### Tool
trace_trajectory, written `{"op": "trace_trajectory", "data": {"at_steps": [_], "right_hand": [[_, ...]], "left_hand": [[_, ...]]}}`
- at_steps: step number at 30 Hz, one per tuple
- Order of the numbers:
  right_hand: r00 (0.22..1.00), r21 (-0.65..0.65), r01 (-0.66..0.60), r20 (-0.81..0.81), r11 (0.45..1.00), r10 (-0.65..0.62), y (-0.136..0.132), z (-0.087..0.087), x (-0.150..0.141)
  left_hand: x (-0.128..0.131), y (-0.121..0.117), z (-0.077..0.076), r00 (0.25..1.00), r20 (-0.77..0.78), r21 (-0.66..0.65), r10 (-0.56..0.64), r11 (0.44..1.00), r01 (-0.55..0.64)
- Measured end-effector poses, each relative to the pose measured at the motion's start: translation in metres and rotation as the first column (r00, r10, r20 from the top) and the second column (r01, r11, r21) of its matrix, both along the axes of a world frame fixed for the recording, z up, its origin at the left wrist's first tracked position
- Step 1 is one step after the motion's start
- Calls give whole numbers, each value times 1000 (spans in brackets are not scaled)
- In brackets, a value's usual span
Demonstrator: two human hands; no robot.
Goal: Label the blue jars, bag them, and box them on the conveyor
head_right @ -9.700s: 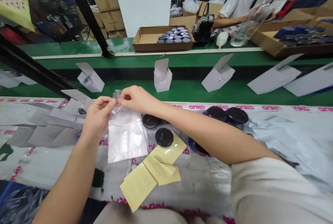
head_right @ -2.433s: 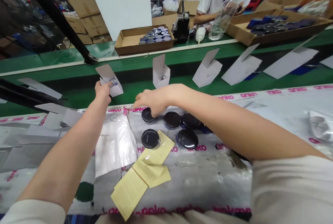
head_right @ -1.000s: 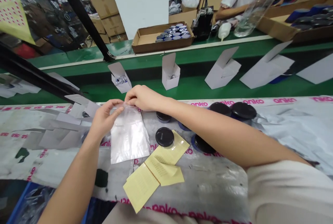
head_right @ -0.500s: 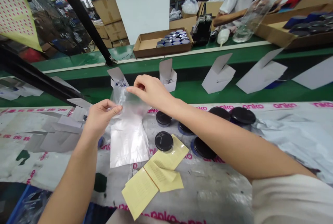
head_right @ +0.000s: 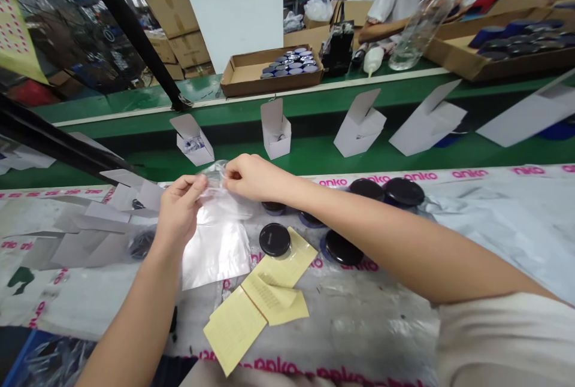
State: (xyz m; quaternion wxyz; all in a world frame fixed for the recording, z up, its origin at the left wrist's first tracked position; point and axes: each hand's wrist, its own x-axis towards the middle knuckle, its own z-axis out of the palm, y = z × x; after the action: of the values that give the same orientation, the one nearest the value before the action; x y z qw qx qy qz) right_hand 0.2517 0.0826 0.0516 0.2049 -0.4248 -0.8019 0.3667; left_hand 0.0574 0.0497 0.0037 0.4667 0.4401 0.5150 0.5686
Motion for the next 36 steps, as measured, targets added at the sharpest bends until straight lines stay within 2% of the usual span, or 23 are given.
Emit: {"op": "trace_trajectory", "data": {"at_steps": [3, 5, 8, 10, 14, 17, 20, 22, 25, 27, 29, 33, 36], "right_hand": [[992, -63, -82, 94, 995, 88, 0, 3, 27], [976, -47, -84, 199, 995, 92, -1, 1, 47], [921, -56, -80, 377, 995, 95, -3, -9, 68], [910, -104, -105, 390, 989, 138, -4, -17, 73], [948, -91, -107, 291, 990, 129, -9, -18, 77], [998, -217, -58, -20, 974, 54, -16, -7, 80], [932, -375, -101, -361, 921, -45, -26, 3, 76], [869, -443, -128, -481, 887, -115, -32, 6, 67], [835, -521, -50, -489, 852, -251, -37, 4, 52], [851, -527, 49, -423, 849, -311, -36, 0, 46], [873, -521, 94, -367, 848, -322, -33, -3, 43], [882, -596, 46, -353, 802, -312, -25, -9, 39], [881, -632, -68, -401, 772, -250, -21, -10, 36]], "left_hand": [[0, 5, -2, 992, 57, -22, 112, 994, -111], [-1, 8, -1, 987, 61, 7, 146, 989, -147], [1, 11, 1, 989, 36, 50, 145, 988, -146], [6, 12, 2, 993, 12, 62, 122, 991, -122], [17, 12, 0, 997, -28, 80, 71, 994, -69], [24, 12, -1, 998, -43, 83, 52, 995, -49], [29, 10, -2, 997, -60, 92, 46, 995, -40], [32, 8, -2, 997, -57, 106, 53, 993, -47], [36, 4, -5, 997, -49, 136, 64, 989, -57], [37, 2, -7, 996, -45, 145, 72, 987, -65], [38, -1, -9, 996, -42, 157, 74, 985, -67], [35, -7, -14, 996, -93, 221, 3, 975, 17], [28, -11, -17, 983, -177, 289, -41, 953, 92]]}}
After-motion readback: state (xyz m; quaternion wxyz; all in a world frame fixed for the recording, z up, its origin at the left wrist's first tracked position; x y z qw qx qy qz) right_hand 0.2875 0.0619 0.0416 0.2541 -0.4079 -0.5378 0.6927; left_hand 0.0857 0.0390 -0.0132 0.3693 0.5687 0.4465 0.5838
